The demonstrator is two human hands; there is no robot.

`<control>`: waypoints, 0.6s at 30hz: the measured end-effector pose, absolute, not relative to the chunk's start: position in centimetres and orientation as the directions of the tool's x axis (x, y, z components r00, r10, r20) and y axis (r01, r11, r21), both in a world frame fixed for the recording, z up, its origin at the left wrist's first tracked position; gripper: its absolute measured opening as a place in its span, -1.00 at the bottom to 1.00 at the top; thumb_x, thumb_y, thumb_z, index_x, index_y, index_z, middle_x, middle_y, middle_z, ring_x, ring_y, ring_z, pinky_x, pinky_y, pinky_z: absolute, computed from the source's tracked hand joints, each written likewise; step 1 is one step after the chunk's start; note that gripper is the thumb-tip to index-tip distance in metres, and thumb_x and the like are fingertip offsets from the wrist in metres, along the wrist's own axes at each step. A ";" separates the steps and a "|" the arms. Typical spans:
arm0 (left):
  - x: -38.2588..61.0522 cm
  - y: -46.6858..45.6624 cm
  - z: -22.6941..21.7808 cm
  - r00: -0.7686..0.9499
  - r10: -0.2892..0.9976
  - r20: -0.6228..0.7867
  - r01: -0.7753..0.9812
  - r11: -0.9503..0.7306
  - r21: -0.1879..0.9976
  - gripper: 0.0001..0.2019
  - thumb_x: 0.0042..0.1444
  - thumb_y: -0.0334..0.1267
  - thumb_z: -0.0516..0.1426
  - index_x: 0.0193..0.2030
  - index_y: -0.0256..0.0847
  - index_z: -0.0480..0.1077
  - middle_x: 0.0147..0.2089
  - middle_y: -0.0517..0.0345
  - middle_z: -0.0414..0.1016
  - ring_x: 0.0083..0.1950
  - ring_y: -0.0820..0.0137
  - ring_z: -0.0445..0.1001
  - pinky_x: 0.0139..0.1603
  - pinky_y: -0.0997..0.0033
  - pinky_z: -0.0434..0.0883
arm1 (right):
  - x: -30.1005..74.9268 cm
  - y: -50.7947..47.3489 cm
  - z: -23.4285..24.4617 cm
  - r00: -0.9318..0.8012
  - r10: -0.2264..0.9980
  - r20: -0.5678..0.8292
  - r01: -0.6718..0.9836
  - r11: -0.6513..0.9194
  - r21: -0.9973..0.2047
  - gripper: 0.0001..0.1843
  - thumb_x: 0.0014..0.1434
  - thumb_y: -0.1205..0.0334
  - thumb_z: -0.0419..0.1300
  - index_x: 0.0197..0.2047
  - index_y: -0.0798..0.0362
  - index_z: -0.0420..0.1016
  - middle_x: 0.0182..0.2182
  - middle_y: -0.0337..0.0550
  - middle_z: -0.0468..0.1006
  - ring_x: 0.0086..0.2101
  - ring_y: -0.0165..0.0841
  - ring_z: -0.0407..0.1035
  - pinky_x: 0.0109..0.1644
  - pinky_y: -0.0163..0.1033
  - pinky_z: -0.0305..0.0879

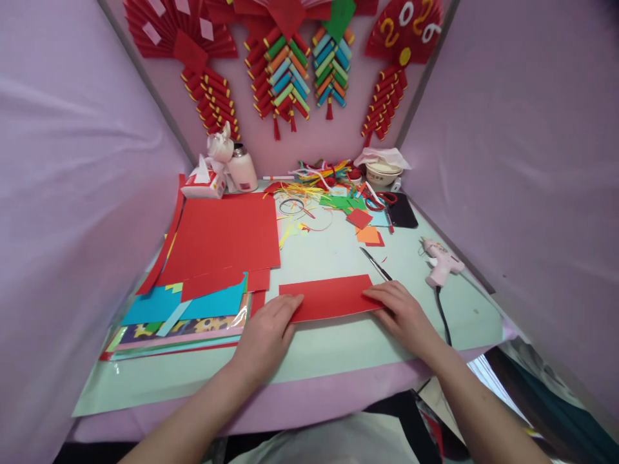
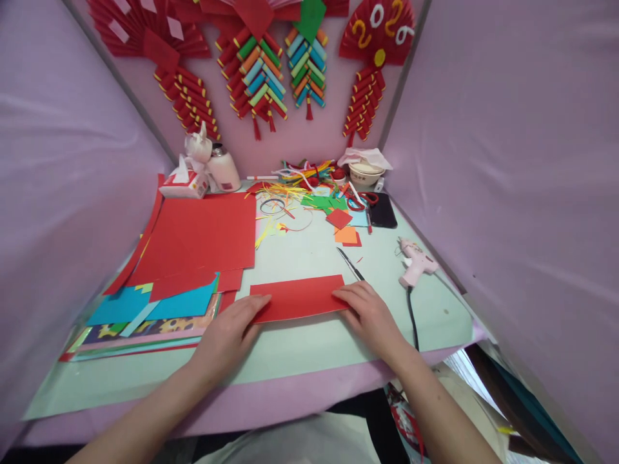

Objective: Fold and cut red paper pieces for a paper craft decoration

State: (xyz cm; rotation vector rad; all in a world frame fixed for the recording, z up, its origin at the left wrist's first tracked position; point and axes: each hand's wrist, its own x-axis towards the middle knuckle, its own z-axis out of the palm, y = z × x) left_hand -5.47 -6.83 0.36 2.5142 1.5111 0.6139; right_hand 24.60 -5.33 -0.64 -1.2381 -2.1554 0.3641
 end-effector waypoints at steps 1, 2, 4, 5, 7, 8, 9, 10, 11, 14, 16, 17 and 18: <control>-5.6 -6.7 0.5 0.388 0.887 0.249 0.812 -0.457 0.364 -0.59 0.15 -0.42 -0.04 0.13 -0.18 0.34 0.08 0.03 0.49 0.10 0.24 0.44 0.12 0.14 0.41 | 24.6 -5.2 -0.5 -0.350 0.861 0.368 0.673 0.505 -0.541 -0.69 0.24 0.30 0.05 0.03 -0.08 0.42 -0.10 -0.08 0.51 -0.08 -0.21 0.34 -0.01 0.01 0.33; -5.6 -6.6 0.7 0.359 0.906 0.223 0.810 -0.421 0.407 -0.59 0.15 -0.42 -0.03 0.13 -0.17 0.34 0.07 0.04 0.49 0.09 0.25 0.44 0.10 0.15 0.41 | 24.5 -5.1 -0.2 -0.332 0.873 0.357 0.668 0.485 -0.565 -0.71 0.24 0.27 0.07 0.02 -0.08 0.42 -0.10 -0.08 0.51 -0.08 -0.21 0.33 -0.01 0.01 0.33; -5.6 -6.1 1.1 0.292 0.942 0.165 0.801 -0.335 0.496 -0.60 0.15 -0.34 0.01 0.14 -0.15 0.32 0.05 0.06 0.50 0.07 0.25 0.46 0.07 0.18 0.42 | 24.4 -4.8 0.2 -0.294 0.895 0.335 0.658 0.444 -0.608 -0.77 0.23 0.21 0.10 -0.04 -0.07 0.45 -0.11 -0.09 0.51 -0.08 -0.20 0.33 0.00 -0.01 0.31; -5.6 -5.9 1.3 0.254 0.957 0.139 0.794 -0.288 0.535 -0.60 0.15 -0.29 0.04 0.15 -0.14 0.31 0.02 0.07 0.52 0.05 0.26 0.47 0.07 0.18 0.41 | 24.3 -4.6 0.4 -0.277 0.908 0.314 0.656 0.417 -0.628 -0.79 0.22 0.19 0.12 -0.08 -0.07 0.46 -0.13 -0.09 0.52 -0.08 -0.20 0.33 0.00 -0.02 0.30; -5.6 -5.3 1.8 0.179 0.979 0.095 0.776 -0.200 0.599 -0.59 0.15 -0.20 0.08 0.16 -0.11 0.29 -0.04 0.11 0.55 0.02 0.26 0.48 0.07 0.18 0.38 | 24.2 -4.2 0.6 -0.232 0.941 0.244 0.661 0.337 -0.670 -0.81 0.19 0.17 0.14 -0.11 -0.07 0.47 -0.16 -0.11 0.52 -0.12 -0.22 0.35 -0.03 -0.06 0.31; -5.6 -5.1 2.0 0.147 0.986 0.076 0.763 -0.162 0.625 -0.58 0.14 -0.16 0.09 0.16 -0.10 0.29 -0.08 0.13 0.57 0.01 0.26 0.49 0.07 0.19 0.37 | 24.1 -4.0 0.6 -0.209 0.957 0.200 0.663 0.289 -0.690 -0.79 0.18 0.19 0.14 -0.10 -0.07 0.46 -0.17 -0.12 0.52 -0.16 -0.23 0.37 -0.06 -0.08 0.32; -5.6 -4.8 2.1 0.117 0.991 0.058 0.750 -0.127 0.649 -0.58 0.14 -0.13 0.10 0.15 -0.09 0.30 -0.10 0.14 0.58 -0.01 0.26 0.50 0.05 0.20 0.37 | 24.1 -3.7 0.7 -0.189 0.970 0.154 0.663 0.242 -0.708 -0.76 0.16 0.22 0.13 -0.08 -0.07 0.45 -0.16 -0.13 0.52 -0.18 -0.25 0.38 -0.08 -0.10 0.32; -5.6 -4.6 2.3 0.090 0.995 0.041 0.737 -0.094 0.669 -0.58 0.13 -0.11 0.11 0.14 -0.09 0.31 -0.13 0.14 0.58 -0.04 0.26 0.51 0.02 0.22 0.38 | 24.1 -3.5 0.6 -0.173 0.978 0.115 0.657 0.201 -0.726 -0.73 0.15 0.25 0.11 -0.06 -0.07 0.45 -0.15 -0.14 0.52 -0.20 -0.26 0.39 -0.09 -0.12 0.32; -5.6 -4.4 2.4 0.067 0.997 0.024 0.728 -0.066 0.682 -0.57 0.12 -0.08 0.12 0.13 -0.09 0.32 -0.15 0.15 0.59 -0.08 0.26 0.52 -0.03 0.25 0.39 | 24.0 -3.2 0.6 -0.161 0.983 0.085 0.645 0.170 -0.745 -0.73 0.14 0.26 0.10 -0.07 -0.07 0.45 -0.14 -0.15 0.52 -0.21 -0.27 0.39 -0.10 -0.13 0.31; -5.4 -4.1 2.7 -0.006 1.000 0.005 0.746 0.001 0.665 -0.55 0.10 0.00 0.12 0.10 -0.10 0.35 -0.29 0.16 0.56 -0.28 0.29 0.50 -0.24 0.32 0.39 | 23.7 -2.5 0.6 -0.124 0.992 0.029 0.609 0.099 -0.787 -0.80 0.14 0.20 0.10 -0.17 -0.05 0.48 -0.22 -0.19 0.55 -0.24 -0.28 0.40 -0.14 -0.18 0.29; -5.3 -3.9 2.8 -0.045 0.999 0.019 0.773 0.023 0.634 -0.54 0.11 0.03 0.10 0.10 -0.12 0.36 -0.40 0.18 0.48 -0.36 0.30 0.46 -0.33 0.36 0.36 | 23.4 -2.2 0.6 -0.082 0.997 -0.002 0.609 0.048 -0.792 -0.80 0.15 0.11 0.10 -0.23 -0.04 0.48 -0.35 -0.22 0.54 -0.34 -0.29 0.38 -0.24 -0.21 0.27; -5.2 -3.7 2.8 -0.064 0.997 0.031 0.782 0.031 0.622 -0.54 0.12 0.04 0.10 0.10 -0.13 0.36 -0.43 0.19 0.45 -0.37 0.31 0.45 -0.35 0.37 0.34 | 23.3 -2.0 0.6 -0.058 0.998 -0.013 0.618 0.026 -0.786 -0.79 0.15 0.07 0.09 -0.26 -0.03 0.48 -0.43 -0.23 0.52 -0.39 -0.30 0.35 -0.30 -0.22 0.24; -5.0 -3.6 2.7 -0.085 0.996 0.042 0.788 0.041 0.615 -0.53 0.12 0.04 0.10 0.11 -0.14 0.35 -0.44 0.19 0.42 -0.37 0.30 0.44 -0.35 0.37 0.34 | 23.1 -1.9 0.5 -0.034 0.999 -0.018 0.630 0.007 -0.777 -0.77 0.15 0.03 0.09 -0.30 -0.02 0.46 -0.49 -0.24 0.49 -0.44 -0.31 0.32 -0.35 -0.23 0.20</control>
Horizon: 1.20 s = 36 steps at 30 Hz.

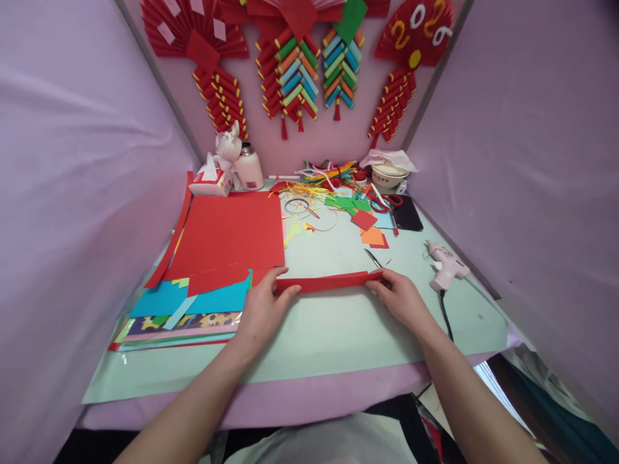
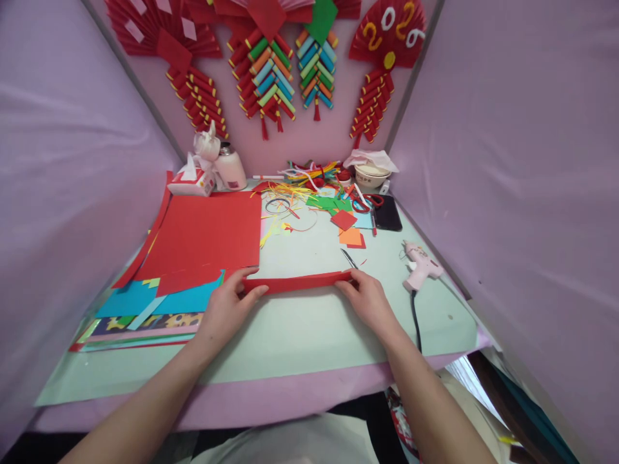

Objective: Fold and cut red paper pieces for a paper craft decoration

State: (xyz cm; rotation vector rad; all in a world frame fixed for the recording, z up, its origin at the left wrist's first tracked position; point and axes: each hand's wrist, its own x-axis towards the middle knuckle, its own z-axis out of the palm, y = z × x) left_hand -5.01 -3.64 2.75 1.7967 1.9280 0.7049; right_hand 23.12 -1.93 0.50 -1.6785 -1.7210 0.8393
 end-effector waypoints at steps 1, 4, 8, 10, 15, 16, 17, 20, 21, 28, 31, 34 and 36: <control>-4.8 -3.5 2.7 -0.108 0.993 0.051 0.790 0.054 0.610 -0.52 0.12 0.03 0.10 0.12 -0.15 0.33 -0.42 0.18 0.42 -0.35 0.29 0.45 -0.35 0.37 0.34 | 23.0 -1.8 0.4 -0.012 1.000 -0.020 0.639 -0.008 -0.769 -0.75 0.14 0.00 0.09 -0.34 -0.01 0.44 -0.53 -0.25 0.46 -0.47 -0.32 0.29 -0.38 -0.24 0.17; -4.3 -3.2 2.2 -0.189 0.980 0.068 0.788 0.110 0.606 -0.47 0.11 0.03 0.11 0.17 -0.18 0.26 -0.33 0.11 0.47 -0.25 0.22 0.49 -0.29 0.32 0.38 | 22.7 -1.6 0.2 0.027 1.000 -0.006 0.632 -0.022 -0.775 -0.75 0.13 -0.01 0.10 -0.34 0.00 0.38 -0.51 -0.25 0.46 -0.47 -0.33 0.28 -0.38 -0.25 0.15; -3.5 -3.0 1.6 -0.268 0.958 0.099 0.776 0.154 0.612 -0.43 0.14 -0.04 0.12 0.25 -0.20 0.15 -0.08 -0.07 0.50 -0.04 0.13 0.50 -0.12 0.23 0.41 | 22.4 -1.2 0.1 0.052 0.999 0.001 0.612 -0.031 -0.790 -0.79 0.13 0.03 0.09 -0.31 -0.01 0.35 -0.43 -0.25 0.50 -0.42 -0.33 0.31 -0.32 -0.26 0.15; -3.2 -2.9 1.5 -0.281 0.953 0.109 0.782 0.162 0.602 -0.42 0.15 -0.06 0.11 0.26 -0.20 0.12 -0.02 -0.12 0.49 0.00 0.11 0.49 -0.11 0.22 0.41 | 22.3 -0.9 0.2 0.074 0.997 0.003 0.648 -0.046 -0.760 -0.77 0.12 0.01 0.08 -0.40 0.00 0.31 -0.48 -0.26 0.46 -0.44 -0.34 0.28 -0.34 -0.26 0.12; -2.8 -2.8 1.8 -0.283 0.951 0.124 0.837 0.182 0.517 -0.42 0.18 -0.05 0.09 0.28 -0.23 0.08 0.01 -0.18 0.48 0.02 0.06 0.48 -0.12 0.20 0.41 | 22.1 -0.5 0.3 0.099 0.995 -0.019 0.724 -0.085 -0.685 -0.70 0.13 -0.02 0.05 -0.50 -0.01 0.18 -0.56 -0.28 0.36 -0.47 -0.34 0.22 -0.39 -0.28 0.05; -2.7 -2.8 1.8 -0.278 0.952 0.129 0.852 0.183 0.491 -0.42 0.19 -0.05 0.07 0.29 -0.23 0.07 0.02 -0.19 0.48 0.00 0.06 0.49 -0.13 0.21 0.41 | 22.1 -0.4 0.4 0.103 0.994 -0.027 0.733 -0.094 -0.674 -0.70 0.12 -0.01 0.05 -0.50 -0.01 0.18 -0.55 -0.28 0.36 -0.47 -0.34 0.22 -0.39 -0.28 0.04; -2.6 -2.9 1.9 -0.271 0.953 0.133 0.868 0.183 0.463 -0.42 0.20 -0.05 0.06 0.29 -0.24 0.06 0.01 -0.20 0.48 -0.02 0.06 0.50 -0.14 0.21 0.41 | 22.1 -0.4 0.4 0.105 0.994 -0.035 0.740 -0.102 -0.665 -0.71 0.12 -0.01 0.05 -0.50 -0.01 0.19 -0.55 -0.27 0.36 -0.47 -0.34 0.22 -0.39 -0.29 0.04; -2.4 -2.9 2.0 -0.252 0.959 0.128 0.909 0.189 0.372 -0.40 0.23 -0.03 0.01 0.32 -0.27 0.00 -0.10 -0.17 0.53 -0.15 0.07 0.54 -0.23 0.24 0.39 | 22.1 -0.5 0.5 0.107 0.993 -0.059 0.768 -0.120 -0.629 -0.70 0.12 -0.01 0.05 -0.51 0.00 0.21 -0.55 -0.27 0.36 -0.46 -0.34 0.23 -0.38 -0.29 0.04; -2.3 -2.9 2.0 -0.248 0.961 0.121 0.920 0.194 0.342 -0.40 0.24 -0.03 0.00 0.33 -0.28 -0.01 -0.17 -0.14 0.55 -0.18 0.07 0.55 -0.26 0.25 0.38 | 22.1 -0.5 0.5 0.103 0.993 -0.061 0.783 -0.118 -0.611 -0.69 0.13 -0.01 0.04 -0.51 0.00 0.21 -0.53 -0.25 0.36 -0.45 -0.34 0.24 -0.37 -0.29 0.05; -2.1 -2.9 1.9 -0.209 0.968 0.139 0.964 0.180 0.196 -0.41 0.25 -0.04 -0.02 0.31 -0.33 0.01 -0.27 -0.10 0.54 -0.20 0.08 0.53 -0.27 0.28 0.34 | 22.0 -0.6 0.6 0.089 0.994 -0.057 0.876 -0.106 -0.470 -0.63 0.19 -0.01 0.01 -0.53 0.04 0.29 -0.39 -0.15 0.35 -0.41 -0.35 0.26 -0.32 -0.27 0.08; -2.1 -3.0 1.9 -0.195 0.970 0.147 0.971 0.170 0.171 -0.44 0.24 -0.05 0.00 0.28 -0.34 0.09 -0.24 -0.10 0.54 -0.15 0.09 0.51 -0.20 0.28 0.32 | 21.8 -0.9 0.7 0.117 0.990 -0.075 0.882 -0.138 -0.450 -0.63 0.20 -0.02 0.02 -0.50 0.04 0.33 -0.36 -0.14 0.36 -0.41 -0.35 0.27 -0.33 -0.27 0.07; -2.2 -2.9 1.8 -0.170 0.976 0.135 0.981 0.154 0.117 -0.45 0.24 -0.04 0.00 0.26 -0.37 0.12 -0.27 -0.08 0.53 -0.16 0.11 0.50 -0.17 0.25 0.30 | 21.6 -1.1 0.8 0.143 0.985 -0.092 0.887 -0.169 -0.430 -0.64 0.20 -0.02 0.02 -0.48 0.04 0.35 -0.33 -0.13 0.37 -0.38 -0.34 0.27 -0.33 -0.27 0.06; -2.2 -2.9 1.7 -0.162 0.979 0.123 0.984 0.152 0.088 -0.45 0.25 -0.04 -0.01 0.25 -0.37 0.13 -0.30 -0.06 0.53 -0.19 0.11 0.50 -0.17 0.24 0.29 | 21.5 -1.1 0.9 0.149 0.983 -0.104 0.889 -0.179 -0.422 -0.64 0.21 -0.02 0.01 -0.48 0.04 0.35 -0.31 -0.12 0.38 -0.37 -0.34 0.28 -0.33 -0.27 0.06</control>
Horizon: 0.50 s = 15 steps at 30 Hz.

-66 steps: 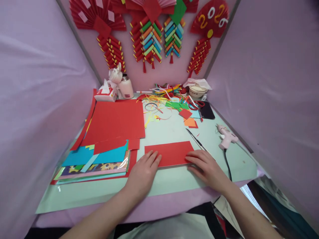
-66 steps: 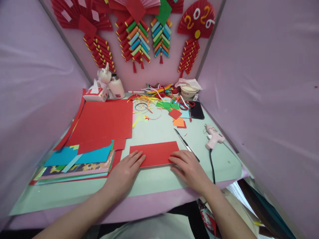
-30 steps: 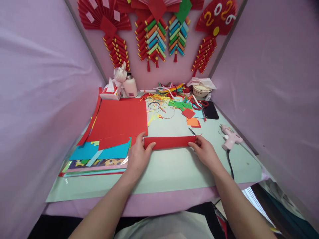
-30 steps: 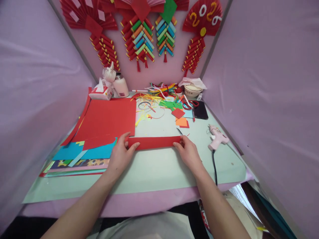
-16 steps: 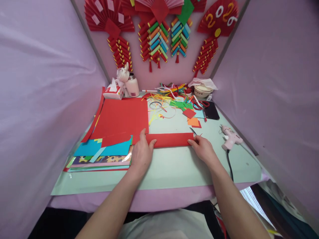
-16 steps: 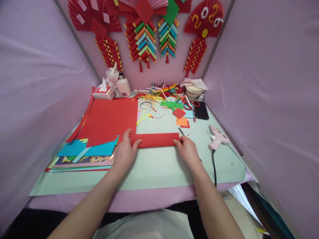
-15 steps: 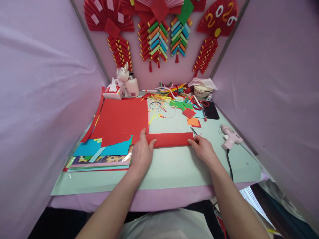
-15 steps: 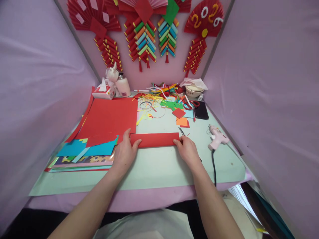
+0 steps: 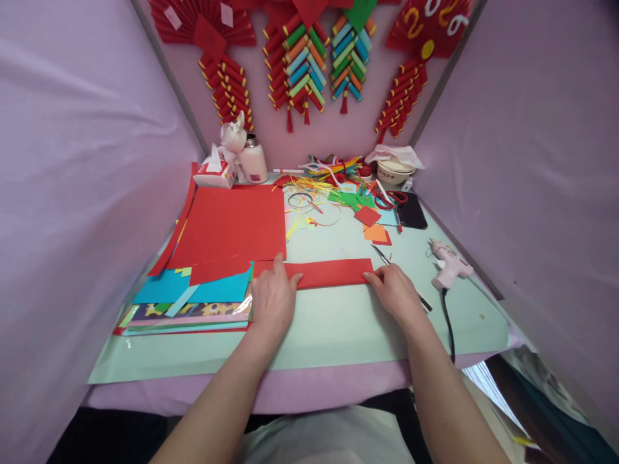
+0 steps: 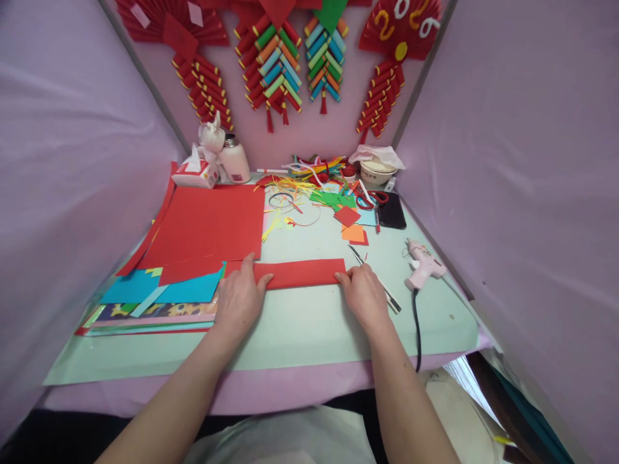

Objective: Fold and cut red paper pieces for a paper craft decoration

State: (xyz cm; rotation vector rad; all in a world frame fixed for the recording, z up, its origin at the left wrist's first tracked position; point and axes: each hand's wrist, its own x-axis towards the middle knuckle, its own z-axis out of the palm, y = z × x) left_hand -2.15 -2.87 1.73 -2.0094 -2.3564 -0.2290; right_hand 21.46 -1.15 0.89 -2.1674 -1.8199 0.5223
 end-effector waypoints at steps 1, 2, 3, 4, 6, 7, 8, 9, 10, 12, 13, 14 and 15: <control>-2.2 -2.8 1.7 -0.163 0.980 0.118 0.985 0.154 0.077 -0.45 0.25 -0.03 -0.01 0.26 -0.38 0.13 -0.31 -0.05 0.52 -0.20 0.12 0.50 -0.18 0.23 0.29 | 21.4 -1.2 0.9 0.149 0.983 -0.105 0.891 -0.180 -0.418 -0.64 0.21 -0.02 0.01 -0.47 0.03 0.35 -0.31 -0.12 0.38 -0.37 -0.34 0.28 -0.32 -0.27 0.06; -2.2 -2.8 1.7 -0.164 0.980 0.115 0.985 0.157 0.068 -0.44 0.25 -0.03 -0.01 0.26 -0.37 0.12 -0.32 -0.05 0.52 -0.20 0.11 0.49 -0.19 0.23 0.29 | 21.4 -1.2 0.9 0.148 0.984 -0.103 0.893 -0.178 -0.412 -0.64 0.22 -0.02 0.01 -0.47 0.03 0.35 -0.30 -0.12 0.37 -0.37 -0.34 0.28 -0.32 -0.27 0.07; -2.1 -2.8 1.7 -0.164 0.980 0.111 0.986 0.158 0.060 -0.44 0.25 -0.03 -0.01 0.26 -0.37 0.12 -0.32 -0.04 0.52 -0.20 0.12 0.49 -0.19 0.23 0.28 | 21.4 -1.3 0.9 0.147 0.984 -0.100 0.897 -0.175 -0.406 -0.64 0.22 -0.02 0.00 -0.47 0.03 0.35 -0.30 -0.12 0.37 -0.37 -0.34 0.28 -0.31 -0.27 0.07; -2.1 -2.7 1.7 -0.162 0.981 0.109 0.986 0.157 0.053 -0.44 0.24 -0.02 -0.01 0.26 -0.37 0.11 -0.32 -0.04 0.51 -0.20 0.12 0.49 -0.20 0.23 0.28 | 21.4 -1.3 0.9 0.146 0.985 -0.097 0.900 -0.173 -0.400 -0.64 0.22 -0.02 0.00 -0.47 0.03 0.35 -0.30 -0.12 0.37 -0.37 -0.34 0.28 -0.31 -0.26 0.07; -2.1 -2.7 1.7 -0.155 0.982 0.106 0.988 0.151 0.042 -0.44 0.24 -0.02 -0.01 0.26 -0.37 0.12 -0.31 -0.04 0.51 -0.20 0.12 0.49 -0.20 0.24 0.28 | 21.3 -1.4 0.9 0.148 0.984 -0.094 0.906 -0.173 -0.387 -0.63 0.23 -0.02 0.00 -0.48 0.03 0.34 -0.31 -0.12 0.37 -0.39 -0.34 0.28 -0.32 -0.26 0.07; -2.1 -2.7 1.7 -0.152 0.983 0.102 0.988 0.149 0.038 -0.44 0.24 -0.03 -0.01 0.25 -0.37 0.12 -0.31 -0.04 0.51 -0.20 0.12 0.48 -0.21 0.24 0.27 | 21.3 -1.4 0.9 0.149 0.984 -0.094 0.908 -0.174 -0.382 -0.63 0.23 -0.03 0.00 -0.48 0.03 0.34 -0.32 -0.13 0.37 -0.40 -0.35 0.27 -0.32 -0.26 0.07; -2.1 -2.7 1.7 -0.151 0.984 0.098 0.988 0.148 0.034 -0.45 0.24 -0.03 -0.01 0.25 -0.38 0.12 -0.32 -0.04 0.51 -0.20 0.12 0.48 -0.22 0.25 0.27 | 21.3 -1.4 0.9 0.148 0.985 -0.093 0.910 -0.172 -0.377 -0.62 0.23 -0.03 0.00 -0.49 0.03 0.33 -0.33 -0.13 0.37 -0.41 -0.35 0.27 -0.33 -0.26 0.07; -2.1 -2.7 1.7 -0.150 0.984 0.093 0.988 0.148 0.030 -0.45 0.24 -0.03 -0.01 0.25 -0.38 0.12 -0.32 -0.05 0.51 -0.20 0.11 0.48 -0.22 0.25 0.27 | 21.3 -1.4 1.0 0.145 0.985 -0.090 0.913 -0.168 -0.372 -0.62 0.22 -0.03 0.01 -0.49 0.03 0.33 -0.33 -0.13 0.36 -0.42 -0.36 0.26 -0.33 -0.26 0.06; -2.1 -2.6 1.7 -0.150 0.985 0.089 0.989 0.148 0.029 -0.45 0.25 -0.04 -0.01 0.24 -0.39 0.13 -0.31 -0.05 0.51 -0.20 0.11 0.49 -0.22 0.25 0.27 | 21.3 -1.4 1.0 0.141 0.986 -0.088 0.915 -0.163 -0.368 -0.62 0.22 -0.03 0.01 -0.50 0.03 0.33 -0.34 -0.14 0.37 -0.42 -0.36 0.26 -0.34 -0.26 0.06; -2.1 -2.6 1.7 -0.152 0.985 0.080 0.988 0.150 0.030 -0.46 0.25 -0.04 -0.02 0.24 -0.38 0.13 -0.30 -0.06 0.52 -0.19 0.12 0.49 -0.21 0.25 0.26 | 21.3 -1.3 1.1 0.133 0.987 -0.095 0.920 -0.158 -0.358 -0.61 0.22 -0.03 0.01 -0.51 0.03 0.32 -0.36 -0.14 0.37 -0.44 -0.36 0.25 -0.36 -0.26 0.05; -2.1 -2.6 1.6 -0.153 0.985 0.077 0.988 0.151 0.032 -0.47 0.25 -0.04 -0.02 0.24 -0.37 0.13 -0.29 -0.06 0.52 -0.19 0.13 0.49 -0.20 0.26 0.26 | 21.3 -1.3 1.1 0.130 0.986 -0.102 0.923 -0.158 -0.351 -0.61 0.23 -0.03 0.01 -0.52 0.03 0.31 -0.36 -0.14 0.37 -0.44 -0.36 0.25 -0.37 -0.26 0.04; -2.1 -2.6 1.6 -0.155 0.985 0.073 0.988 0.153 0.034 -0.48 0.26 -0.05 -0.02 0.23 -0.36 0.13 -0.29 -0.06 0.52 -0.18 0.13 0.49 -0.20 0.26 0.26 | 21.3 -1.2 1.2 0.127 0.986 -0.110 0.926 -0.158 -0.344 -0.60 0.23 -0.04 0.01 -0.53 0.03 0.31 -0.36 -0.14 0.38 -0.45 -0.36 0.25 -0.38 -0.26 0.03; -2.1 -2.6 1.6 -0.157 0.985 0.069 0.987 0.155 0.035 -0.49 0.26 -0.05 -0.03 0.23 -0.36 0.13 -0.28 -0.05 0.52 -0.18 0.14 0.49 -0.19 0.27 0.26 | 21.3 -1.1 1.2 0.124 0.985 -0.119 0.928 -0.158 -0.338 -0.59 0.23 -0.04 0.00 -0.54 0.03 0.31 -0.35 -0.13 0.39 -0.45 -0.36 0.25 -0.39 -0.26 0.03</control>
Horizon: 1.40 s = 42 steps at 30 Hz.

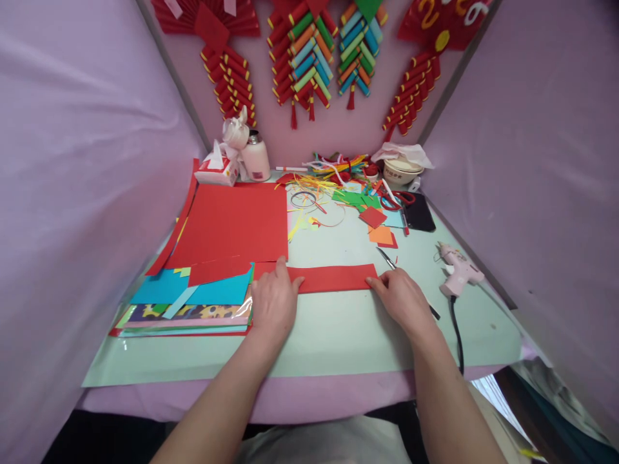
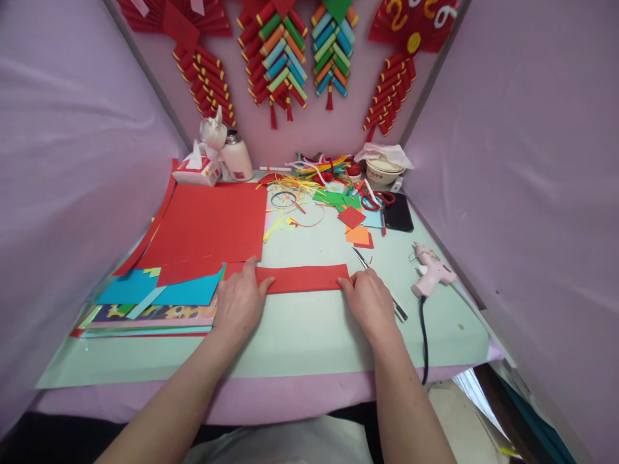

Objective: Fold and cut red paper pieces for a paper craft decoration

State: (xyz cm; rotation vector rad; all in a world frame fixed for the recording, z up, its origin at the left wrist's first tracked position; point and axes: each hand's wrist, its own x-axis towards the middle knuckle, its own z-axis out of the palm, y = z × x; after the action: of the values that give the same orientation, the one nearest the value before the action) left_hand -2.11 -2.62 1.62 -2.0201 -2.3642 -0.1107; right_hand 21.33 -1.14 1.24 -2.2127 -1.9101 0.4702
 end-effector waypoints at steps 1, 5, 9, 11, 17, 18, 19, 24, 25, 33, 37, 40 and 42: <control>-2.1 -2.6 1.6 -0.159 0.985 0.066 0.987 0.157 0.034 -0.50 0.26 -0.05 -0.03 0.22 -0.35 0.14 -0.28 -0.05 0.52 -0.18 0.14 0.49 -0.19 0.27 0.26 | 21.3 -1.1 1.3 0.121 0.984 -0.127 0.930 -0.157 -0.332 -0.58 0.23 -0.05 -0.01 -0.54 0.03 0.30 -0.35 -0.12 0.39 -0.45 -0.36 0.25 -0.40 -0.26 0.02; -2.1 -2.6 1.7 -0.146 0.987 0.073 0.989 0.144 0.025 -0.54 0.27 -0.07 -0.04 0.19 -0.34 0.17 -0.29 -0.04 0.53 -0.20 0.13 0.50 -0.22 0.26 0.28 | 21.3 -0.9 1.6 0.111 0.983 -0.146 0.936 -0.153 -0.317 -0.54 0.24 -0.07 -0.04 -0.55 0.03 0.30 -0.35 -0.09 0.40 -0.47 -0.34 0.26 -0.41 -0.25 0.02; -2.1 -2.5 1.7 -0.141 0.988 0.067 0.990 0.140 0.025 -0.54 0.26 -0.06 -0.03 0.18 -0.33 0.18 -0.28 -0.04 0.53 -0.20 0.13 0.50 -0.22 0.25 0.29 | 21.3 -0.8 1.7 0.099 0.984 -0.148 0.941 -0.141 -0.309 -0.51 0.25 -0.09 -0.06 -0.57 0.04 0.29 -0.37 -0.05 0.40 -0.47 -0.33 0.27 -0.43 -0.24 0.01; -2.1 -2.4 1.6 -0.141 0.988 0.060 0.990 0.140 0.022 -0.54 0.25 -0.05 -0.02 0.17 -0.33 0.19 -0.29 -0.05 0.53 -0.20 0.12 0.50 -0.21 0.25 0.29 | 21.2 -0.8 1.7 0.100 0.984 -0.150 0.943 -0.141 -0.301 -0.51 0.26 -0.08 -0.06 -0.56 0.04 0.31 -0.34 -0.04 0.41 -0.45 -0.32 0.29 -0.42 -0.25 0.02; -2.0 -2.3 1.6 -0.131 0.990 0.053 0.991 0.131 -0.006 -0.56 0.26 -0.06 -0.01 0.14 -0.35 0.21 -0.31 -0.06 0.53 -0.23 0.12 0.51 -0.24 0.26 0.30 | 21.2 -0.6 1.6 0.099 0.982 -0.161 0.954 -0.140 -0.264 -0.52 0.27 -0.06 -0.08 -0.51 0.05 0.36 -0.31 0.00 0.43 -0.41 -0.30 0.32 -0.40 -0.24 0.04; -2.0 -2.3 1.7 -0.129 0.990 0.051 0.991 0.130 -0.013 -0.56 0.26 -0.06 -0.01 0.14 -0.35 0.21 -0.31 -0.06 0.53 -0.23 0.13 0.51 -0.24 0.26 0.30 | 21.2 -0.6 1.6 0.098 0.982 -0.161 0.956 -0.138 -0.257 -0.52 0.27 -0.06 -0.08 -0.51 0.05 0.37 -0.30 0.00 0.43 -0.41 -0.29 0.32 -0.40 -0.24 0.04; -2.0 -2.3 1.7 -0.126 0.991 0.051 0.992 0.127 -0.020 -0.56 0.26 -0.06 -0.01 0.13 -0.36 0.21 -0.32 -0.06 0.53 -0.24 0.13 0.51 -0.25 0.26 0.30 | 21.2 -0.6 1.6 0.097 0.982 -0.162 0.958 -0.137 -0.251 -0.52 0.27 -0.06 -0.08 -0.51 0.05 0.36 -0.30 0.00 0.43 -0.42 -0.29 0.32 -0.41 -0.24 0.03; -2.0 -2.0 1.8 -0.099 0.994 0.036 0.994 0.101 -0.043 -0.58 0.26 -0.06 -0.02 0.09 -0.38 0.24 -0.36 -0.06 0.52 -0.28 0.11 0.52 -0.28 0.27 0.30 | 21.2 -0.4 1.6 0.093 0.979 -0.180 0.962 -0.135 -0.237 -0.52 0.27 -0.06 -0.09 -0.52 0.05 0.35 -0.36 -0.01 0.43 -0.47 -0.31 0.29 -0.47 -0.24 -0.01; -2.0 -1.9 1.9 -0.098 0.995 0.028 0.994 0.099 -0.045 -0.58 0.26 -0.05 -0.02 0.08 -0.37 0.24 -0.36 -0.06 0.52 -0.28 0.11 0.52 -0.28 0.27 0.30 | 21.3 -0.4 1.6 0.088 0.980 -0.181 0.964 -0.130 -0.232 -0.51 0.27 -0.06 -0.09 -0.52 0.06 0.36 -0.37 0.00 0.43 -0.48 -0.31 0.29 -0.47 -0.24 -0.02; -2.0 -1.9 1.8 -0.083 0.996 0.027 0.994 0.084 -0.063 -0.62 0.26 -0.06 -0.02 0.02 -0.36 0.28 -0.36 -0.08 0.51 -0.27 0.11 0.50 -0.28 0.27 0.30 | 21.2 -0.2 1.7 0.078 0.981 -0.180 0.975 -0.112 -0.190 -0.53 0.26 -0.07 -0.06 -0.48 0.06 0.40 -0.44 -0.03 0.41 -0.51 -0.33 0.27 -0.49 -0.24 -0.05; -2.0 -2.1 1.9 -0.078 0.993 0.092 0.996 0.083 -0.043 -0.61 0.24 -0.07 0.01 0.03 -0.36 0.30 -0.29 -0.10 0.49 -0.21 0.09 0.48 -0.21 0.22 0.32 | 21.3 -0.1 1.5 0.061 0.989 -0.137 0.980 -0.085 -0.178 -0.55 0.25 -0.06 -0.02 -0.52 0.06 0.37 -0.50 -0.09 0.36 -0.54 -0.36 0.23 -0.51 -0.25 -0.08; -1.7 -2.6 2.4 -0.067 0.968 0.241 0.998 0.068 0.003 -0.64 0.23 -0.15 0.03 0.08 -0.33 0.31 -0.04 -0.20 0.44 0.00 0.04 0.40 -0.06 0.14 0.30 | 21.4 -0.1 1.4 0.042 0.990 -0.132 0.982 -0.065 -0.175 -0.54 0.25 -0.05 -0.02 -0.56 0.05 0.32 -0.50 -0.12 0.36 -0.55 -0.38 0.22 -0.52 -0.25 -0.09; -1.1 -3.1 2.7 0.030 0.946 0.323 0.998 -0.045 0.036 -0.65 0.25 -0.23 0.00 0.13 -0.27 0.30 0.17 -0.21 0.32 0.19 0.05 0.27 0.10 0.09 0.23 | 21.5 0.0 1.4 0.035 0.989 -0.141 0.982 -0.060 -0.177 -0.53 0.25 -0.05 -0.03 -0.57 0.05 0.30 -0.49 -0.12 0.36 -0.54 -0.38 0.22 -0.52 -0.25 -0.08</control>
State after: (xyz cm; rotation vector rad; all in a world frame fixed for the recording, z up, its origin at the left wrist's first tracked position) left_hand -1.14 -3.10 2.74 -2.1007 -2.0214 -0.3865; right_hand 21.45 -0.04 1.37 -2.2377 -2.1317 0.3501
